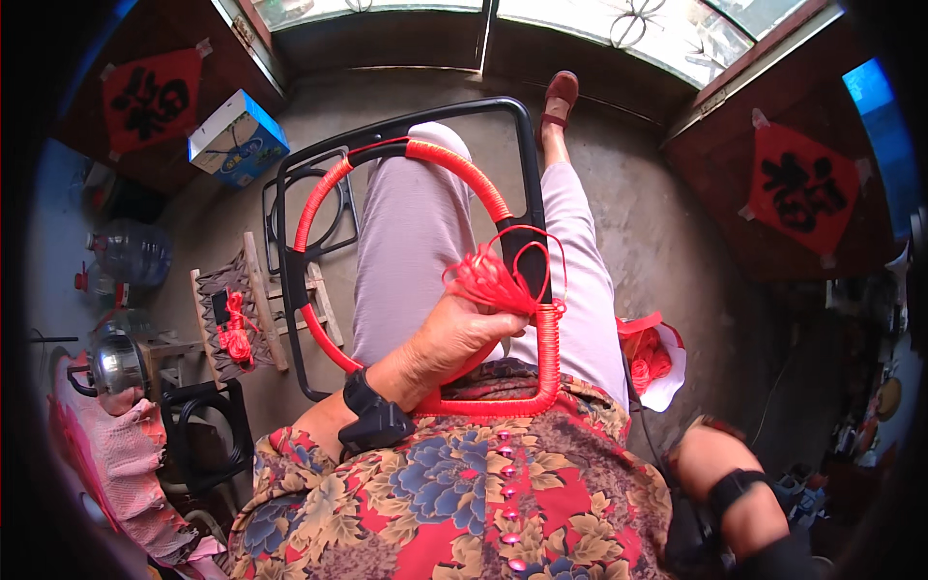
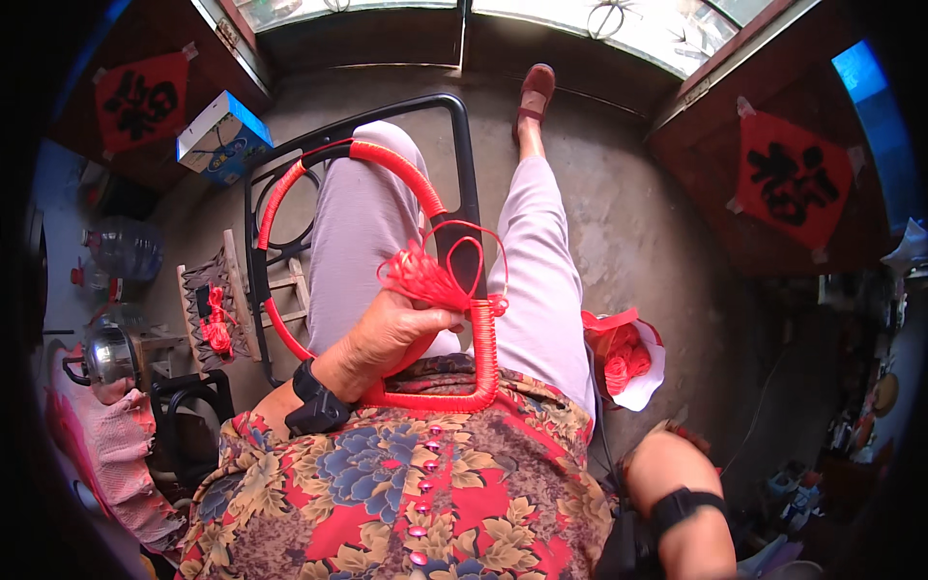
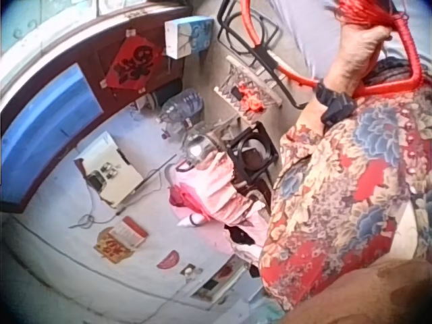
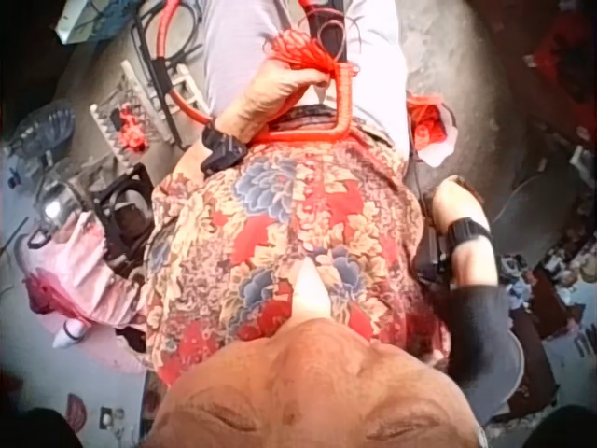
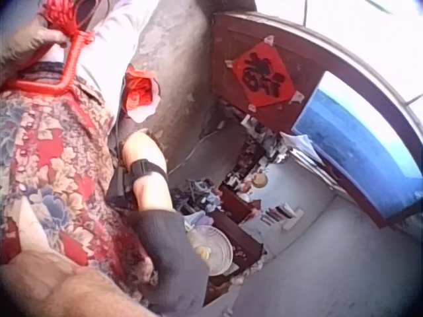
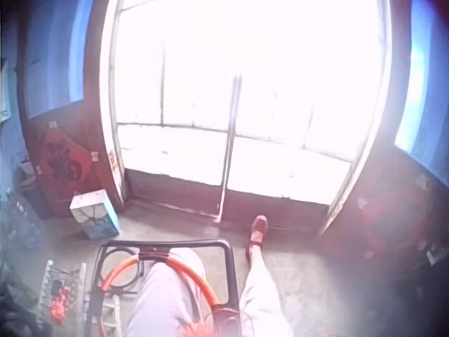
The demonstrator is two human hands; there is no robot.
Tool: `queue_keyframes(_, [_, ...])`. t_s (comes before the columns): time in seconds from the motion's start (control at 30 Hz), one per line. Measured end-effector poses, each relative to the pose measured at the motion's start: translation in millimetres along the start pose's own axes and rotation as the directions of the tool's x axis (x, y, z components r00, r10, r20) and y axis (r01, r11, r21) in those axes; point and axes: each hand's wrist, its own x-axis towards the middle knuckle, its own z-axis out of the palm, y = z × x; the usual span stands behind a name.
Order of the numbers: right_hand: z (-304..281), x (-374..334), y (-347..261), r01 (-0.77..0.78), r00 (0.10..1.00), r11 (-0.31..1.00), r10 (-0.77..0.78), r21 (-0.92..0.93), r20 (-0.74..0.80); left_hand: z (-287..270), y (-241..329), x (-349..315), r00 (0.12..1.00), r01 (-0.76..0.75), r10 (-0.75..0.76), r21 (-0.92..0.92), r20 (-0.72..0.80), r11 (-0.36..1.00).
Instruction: The recorder is wrapping a red cord around a circular frame, likely a component for a piece of furniture like a stool or chair.
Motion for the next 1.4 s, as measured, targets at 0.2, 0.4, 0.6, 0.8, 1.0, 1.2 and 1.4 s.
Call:
queue_keyframes(0.2, [27, 12, 110, -0.73, 0.676, 0.676, 0.736, -0.1, 0.037, -4, -5, -1, 0.999, 0.045, -0.045, -0.008, -0.002, 0.999])
queue_keyframes(0.4, [2, -11, 184, -0.631, 0.588, 0.596, 0.785, -0.497, 0.194, 3, -2, 0, 0.997, 0.071, -0.071, -0.004, -0.002, 0.997])
queue_keyframes(0.6, [0, -4, 175, -0.865, 0.138, 0.262, 0.944, -0.428, 0.298, 0, -9, -2, 0.992, 0.019, -0.026, -0.055, -0.122, 0.998])
queue_keyframes(0.8, [-20, -23, 176, -0.882, 0.364, 0.411, 0.905, -0.23, 0.22, 13, 9, 3, 0.998, 0.057, -0.057, -0.016, 0.005, 0.998])
queue_keyframes(1.0, [-83, -54, 156, -0.388, 0.737, 0.619, 0.653, 0.683, -0.173, 10, 11, 4, 0.99, 0.137, -0.142, 0.147, 0.025, 0.98])
queue_keyframes(1.2, [-78, -38, 152, -0.318, 0.701, 0.532, 0.69, 0.785, -0.184, 12, 7, 8, 0.978, 0.209, -0.207, 0.139, -0.025, 0.968])
queue_keyframes(1.4, [-18, -37, 170, -0.953, 0.301, 0.296, 0.947, 0.063, 0.109, 16, 7, 6, 0.978, 0.206, -0.197, 0.137, -0.072, 0.969])
